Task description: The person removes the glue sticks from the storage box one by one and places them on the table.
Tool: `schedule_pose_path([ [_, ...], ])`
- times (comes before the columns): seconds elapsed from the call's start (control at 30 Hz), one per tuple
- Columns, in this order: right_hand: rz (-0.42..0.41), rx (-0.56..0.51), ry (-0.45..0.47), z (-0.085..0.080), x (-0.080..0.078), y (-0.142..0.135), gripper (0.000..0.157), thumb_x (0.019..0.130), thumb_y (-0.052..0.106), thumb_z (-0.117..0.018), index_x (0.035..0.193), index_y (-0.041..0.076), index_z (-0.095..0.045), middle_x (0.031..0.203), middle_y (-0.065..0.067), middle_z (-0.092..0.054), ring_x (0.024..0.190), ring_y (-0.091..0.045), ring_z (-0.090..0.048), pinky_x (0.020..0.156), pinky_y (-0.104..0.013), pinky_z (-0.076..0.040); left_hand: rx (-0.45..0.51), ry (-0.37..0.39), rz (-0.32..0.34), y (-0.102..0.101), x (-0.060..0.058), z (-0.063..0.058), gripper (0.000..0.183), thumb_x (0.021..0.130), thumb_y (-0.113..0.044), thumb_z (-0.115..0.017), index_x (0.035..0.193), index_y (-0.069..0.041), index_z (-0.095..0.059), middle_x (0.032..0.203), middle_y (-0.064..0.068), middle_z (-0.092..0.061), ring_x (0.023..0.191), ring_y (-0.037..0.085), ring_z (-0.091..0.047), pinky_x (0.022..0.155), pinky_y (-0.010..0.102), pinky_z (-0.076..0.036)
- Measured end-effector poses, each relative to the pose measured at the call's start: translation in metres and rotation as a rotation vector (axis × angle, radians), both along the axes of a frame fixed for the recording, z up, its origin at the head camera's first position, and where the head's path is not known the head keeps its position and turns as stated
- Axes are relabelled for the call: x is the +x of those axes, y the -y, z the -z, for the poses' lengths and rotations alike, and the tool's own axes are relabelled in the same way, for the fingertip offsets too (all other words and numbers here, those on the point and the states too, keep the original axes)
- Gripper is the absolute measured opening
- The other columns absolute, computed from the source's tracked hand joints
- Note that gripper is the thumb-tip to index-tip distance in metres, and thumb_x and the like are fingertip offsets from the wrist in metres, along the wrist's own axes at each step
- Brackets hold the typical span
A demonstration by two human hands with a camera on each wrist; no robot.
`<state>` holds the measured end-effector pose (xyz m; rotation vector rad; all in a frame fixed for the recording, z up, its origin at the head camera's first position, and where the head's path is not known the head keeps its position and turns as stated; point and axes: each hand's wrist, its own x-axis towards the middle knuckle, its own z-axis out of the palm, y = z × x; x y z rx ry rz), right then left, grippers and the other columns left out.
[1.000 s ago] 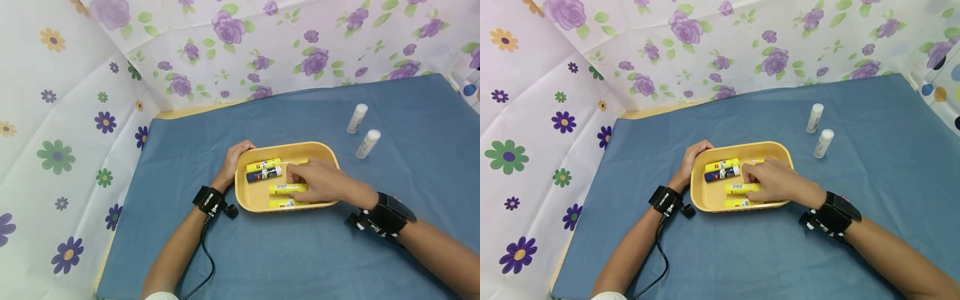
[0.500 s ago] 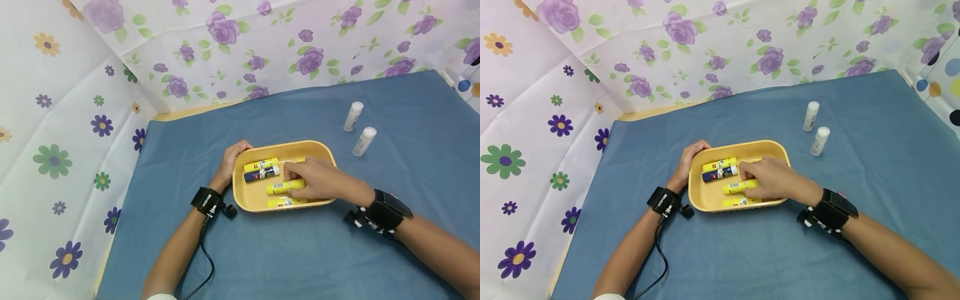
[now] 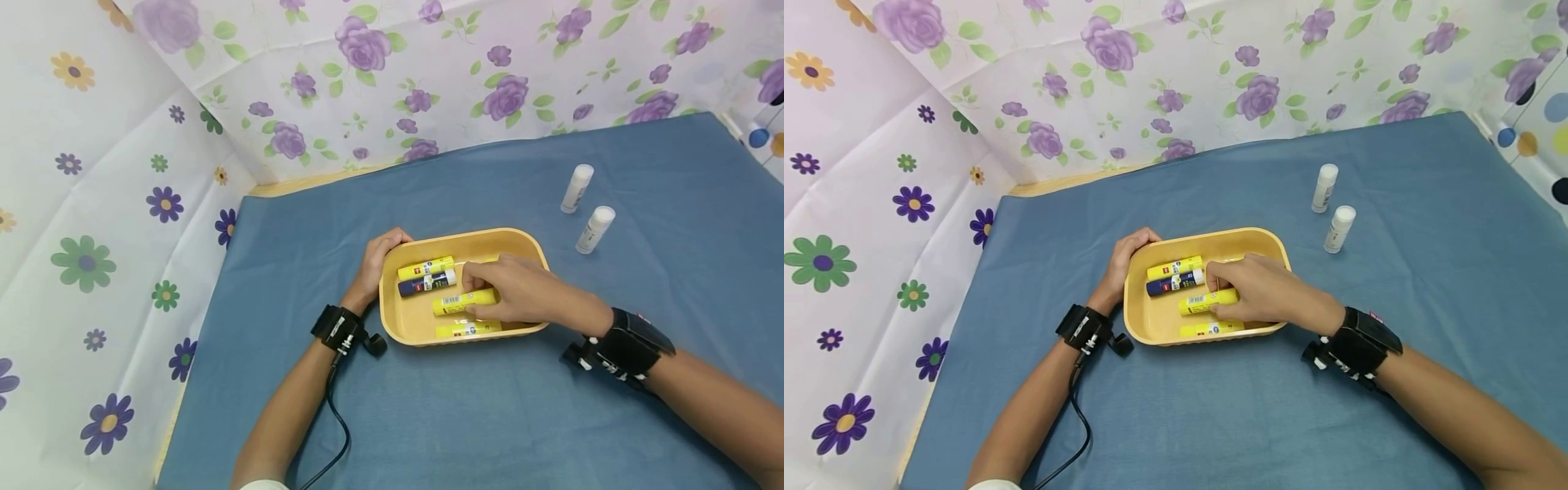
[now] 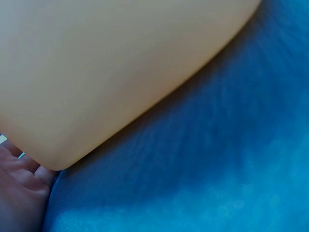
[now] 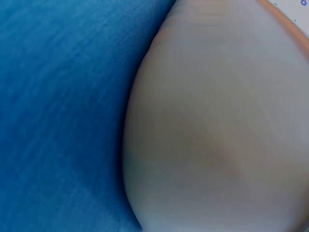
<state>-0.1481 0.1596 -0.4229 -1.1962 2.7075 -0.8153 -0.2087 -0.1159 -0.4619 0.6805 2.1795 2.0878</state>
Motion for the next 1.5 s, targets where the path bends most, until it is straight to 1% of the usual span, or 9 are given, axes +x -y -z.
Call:
schedule_pose_path([
  [0.17, 0.003, -0.003, 0.012, 0.0007, 0.0015, -0.0001, 0.021, 0.084, 0.041, -0.073, 0.090, 0.029, -0.056, 0.060, 0.016, -0.045, 0.047, 0.000, -0.029, 0.047, -0.024, -0.026, -0.012, 0.001, -0.001, 0.0000, 0.0010, 0.0013, 0.048, 0.104, -0.032, -0.039, 0.097, 0.008, -0.065, 0.086, 0.017, -0.059, 0.069, 0.021, -0.055, 0.063, 0.027, -0.047],
  [0.4, 0.004, -0.001, 0.015, 0.0008, 0.0025, 0.0004, 0.021, 0.084, 0.040, -0.073, 0.091, 0.028, -0.056, 0.060, 0.013, -0.044, 0.047, 0.000, -0.030, 0.047, -0.024, -0.026, 0.009, 0.012, 0.015, 0.0005, 0.0020, 0.0029, 0.051, 0.105, -0.031, -0.039, 0.099, 0.013, -0.064, 0.087, 0.023, -0.057, 0.068, 0.022, -0.054, 0.062, 0.027, -0.047],
  [0.57, 0.003, -0.006, 0.010, -0.0004, 0.0028, 0.0010, 0.021, 0.084, 0.040, -0.073, 0.090, 0.027, -0.057, 0.058, 0.012, -0.042, 0.046, -0.001, -0.030, 0.046, -0.024, -0.025, 0.013, 0.022, 0.009, 0.0004, 0.0022, 0.0023, 0.050, 0.105, -0.029, -0.039, 0.099, 0.013, -0.064, 0.087, 0.020, -0.059, 0.070, 0.022, -0.055, 0.064, 0.027, -0.047],
  [0.73, 0.003, -0.006, 0.004, -0.0014, 0.0025, 0.0012, 0.021, 0.085, 0.042, -0.072, 0.089, 0.027, -0.057, 0.056, 0.013, -0.039, 0.043, -0.001, -0.030, 0.044, -0.023, -0.025, 0.008, 0.003, 0.001, 0.0000, 0.0008, 0.0015, 0.050, 0.105, -0.029, -0.039, 0.098, 0.013, -0.064, 0.088, 0.018, -0.060, 0.073, 0.021, -0.056, 0.066, 0.027, -0.047],
  [0.9, 0.000, -0.005, -0.020, -0.0023, 0.0021, 0.0009, 0.021, 0.087, 0.043, -0.070, 0.089, 0.027, -0.058, 0.054, 0.013, -0.037, 0.042, -0.002, -0.030, 0.043, -0.024, -0.025, 0.012, 0.001, 0.009, 0.0000, -0.0008, 0.0010, 0.050, 0.105, -0.030, -0.039, 0.098, 0.013, -0.064, 0.087, 0.018, -0.059, 0.070, 0.021, -0.055, 0.064, 0.027, -0.047],
  [1.13, -0.001, 0.007, -0.036, -0.0022, 0.0005, 0.0005, 0.021, 0.088, 0.046, -0.068, 0.091, 0.027, -0.059, 0.054, 0.013, -0.038, 0.042, -0.003, -0.031, 0.043, -0.025, -0.026, -0.002, 0.002, 0.004, -0.0006, -0.0029, -0.0003, 0.048, 0.105, -0.030, -0.039, 0.096, 0.011, -0.064, 0.084, 0.019, -0.058, 0.064, 0.022, -0.052, 0.059, 0.028, -0.046],
  [1.37, -0.001, 0.011, -0.037, -0.0011, -0.0004, -0.0001, 0.021, 0.089, 0.048, -0.065, 0.091, 0.028, -0.060, 0.055, 0.013, -0.039, 0.042, -0.003, -0.031, 0.043, -0.025, -0.027, 0.003, 0.011, -0.010, -0.0013, -0.0032, -0.0007, 0.049, 0.104, -0.031, -0.040, 0.096, 0.010, -0.065, 0.085, 0.016, -0.059, 0.067, 0.020, -0.054, 0.061, 0.026, -0.046],
  [1.5, -0.003, 0.013, -0.042, -0.0003, -0.0009, -0.0004, 0.021, 0.090, 0.050, -0.063, 0.091, 0.030, -0.059, 0.055, 0.013, -0.039, 0.042, -0.003, -0.032, 0.043, -0.026, -0.027, -0.004, 0.015, -0.011, -0.0013, -0.0031, -0.0005, 0.048, 0.104, -0.030, -0.040, 0.095, 0.011, -0.065, 0.084, 0.017, -0.059, 0.066, 0.021, -0.053, 0.060, 0.027, -0.046],
])
